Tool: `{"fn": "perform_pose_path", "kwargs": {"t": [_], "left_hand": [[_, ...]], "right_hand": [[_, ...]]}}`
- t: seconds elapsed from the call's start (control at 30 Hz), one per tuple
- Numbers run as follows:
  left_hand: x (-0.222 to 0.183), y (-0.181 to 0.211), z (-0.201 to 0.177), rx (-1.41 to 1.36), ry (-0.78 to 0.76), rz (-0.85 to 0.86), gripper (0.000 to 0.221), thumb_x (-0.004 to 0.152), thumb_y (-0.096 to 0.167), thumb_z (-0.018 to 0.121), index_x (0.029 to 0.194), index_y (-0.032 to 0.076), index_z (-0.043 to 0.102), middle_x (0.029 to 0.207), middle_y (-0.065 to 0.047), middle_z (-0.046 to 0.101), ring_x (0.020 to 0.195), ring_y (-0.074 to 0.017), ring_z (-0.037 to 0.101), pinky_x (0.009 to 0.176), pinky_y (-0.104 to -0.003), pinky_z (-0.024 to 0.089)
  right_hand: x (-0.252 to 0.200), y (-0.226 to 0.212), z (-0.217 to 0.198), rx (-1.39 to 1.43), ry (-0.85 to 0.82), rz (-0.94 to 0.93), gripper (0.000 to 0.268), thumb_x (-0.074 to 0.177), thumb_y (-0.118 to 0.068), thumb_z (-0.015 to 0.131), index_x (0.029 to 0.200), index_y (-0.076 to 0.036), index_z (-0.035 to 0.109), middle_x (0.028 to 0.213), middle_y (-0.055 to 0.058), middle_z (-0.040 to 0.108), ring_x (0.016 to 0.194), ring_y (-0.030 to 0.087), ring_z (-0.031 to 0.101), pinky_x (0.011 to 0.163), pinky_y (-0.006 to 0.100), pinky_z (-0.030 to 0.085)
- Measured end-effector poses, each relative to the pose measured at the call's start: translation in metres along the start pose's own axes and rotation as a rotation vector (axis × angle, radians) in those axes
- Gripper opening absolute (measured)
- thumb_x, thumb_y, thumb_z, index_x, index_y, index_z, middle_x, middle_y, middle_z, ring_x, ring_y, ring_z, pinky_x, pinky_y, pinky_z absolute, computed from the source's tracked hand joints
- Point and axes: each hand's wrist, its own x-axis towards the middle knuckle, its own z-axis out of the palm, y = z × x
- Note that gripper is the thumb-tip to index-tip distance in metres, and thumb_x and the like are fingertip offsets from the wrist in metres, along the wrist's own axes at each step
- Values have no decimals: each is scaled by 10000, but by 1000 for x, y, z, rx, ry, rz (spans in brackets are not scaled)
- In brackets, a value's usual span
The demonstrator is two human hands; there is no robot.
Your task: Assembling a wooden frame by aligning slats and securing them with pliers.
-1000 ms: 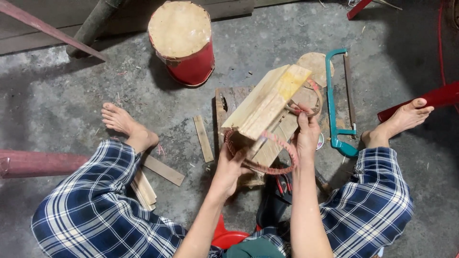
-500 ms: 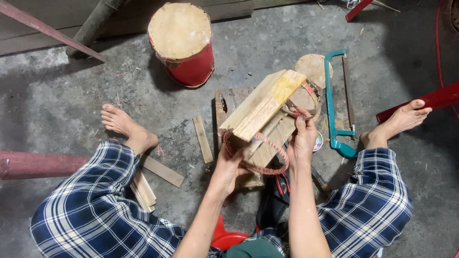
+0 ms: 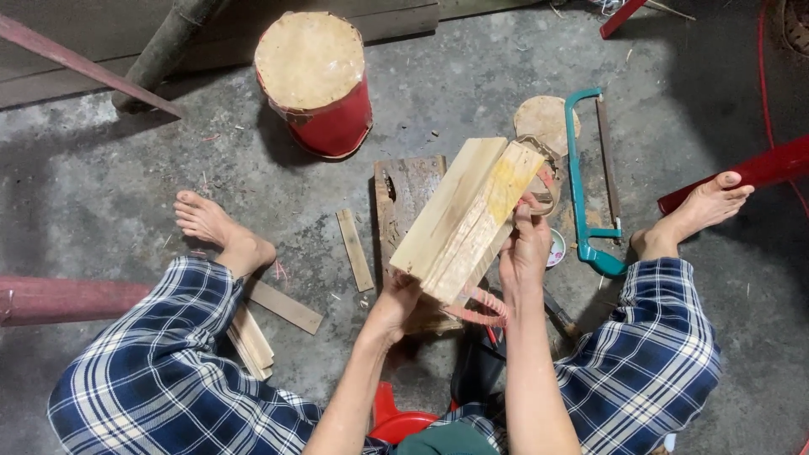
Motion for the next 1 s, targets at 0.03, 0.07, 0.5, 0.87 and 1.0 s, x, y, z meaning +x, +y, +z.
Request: {"fn": "perform_pose_path", "kwargs": {"t": [0.03, 0.07, 0.5, 0.87, 1.0], "left_hand": [[1, -4, -4, 1, -2, 0, 71, 908, -7, 579, 963, -7, 623, 841, -80, 553, 792, -187, 560, 722, -346, 534], [1, -9, -7, 7, -30, -1, 131, 930, 9, 557, 1025, -5, 645, 847, -65, 549, 788, -181, 559, 713, -369, 553], [-7, 27, 13, 52, 9, -63, 467, 792, -115, 488, 1250, -142, 575, 984, -294, 631, 921, -426, 653, 692, -660, 534], [33, -76, -53, 3, 47, -138, 873, 602, -274, 595, 1434, -46, 465, 1166, -248, 558, 1010, -387, 613, 687, -593, 577], [39, -77, -61, -67, 54, -103, 807, 719, -188, 553, 1487, -4, 389, 1257, -276, 533, 877, -361, 648, 625, -505, 609]], "right_hand": [[1, 2, -2, 1, 1, -1, 289, 1042, -118, 597, 1310, -11, 596, 1073, 95, 704, 965, 230, 758, 816, 388, 683], [2, 4, -5, 1, -1, 11, 304, 1035, -125, 612, 1321, -22, 600, 1088, 103, 706, 975, 239, 759, 810, 393, 681], [51, 68, -78, 82, -1, 83, 354, 1003, -80, 634, 1356, -101, 608, 1147, 91, 725, 991, 277, 760, 823, 439, 666], [22, 52, -32, 28, -53, 102, 332, 1011, -140, 658, 1335, -84, 610, 1145, 109, 721, 995, 232, 750, 830, 407, 661], [43, 80, -51, 56, -75, 216, 417, 984, -101, 666, 1386, -189, 596, 1233, 139, 706, 1036, 332, 745, 849, 491, 646]]}}
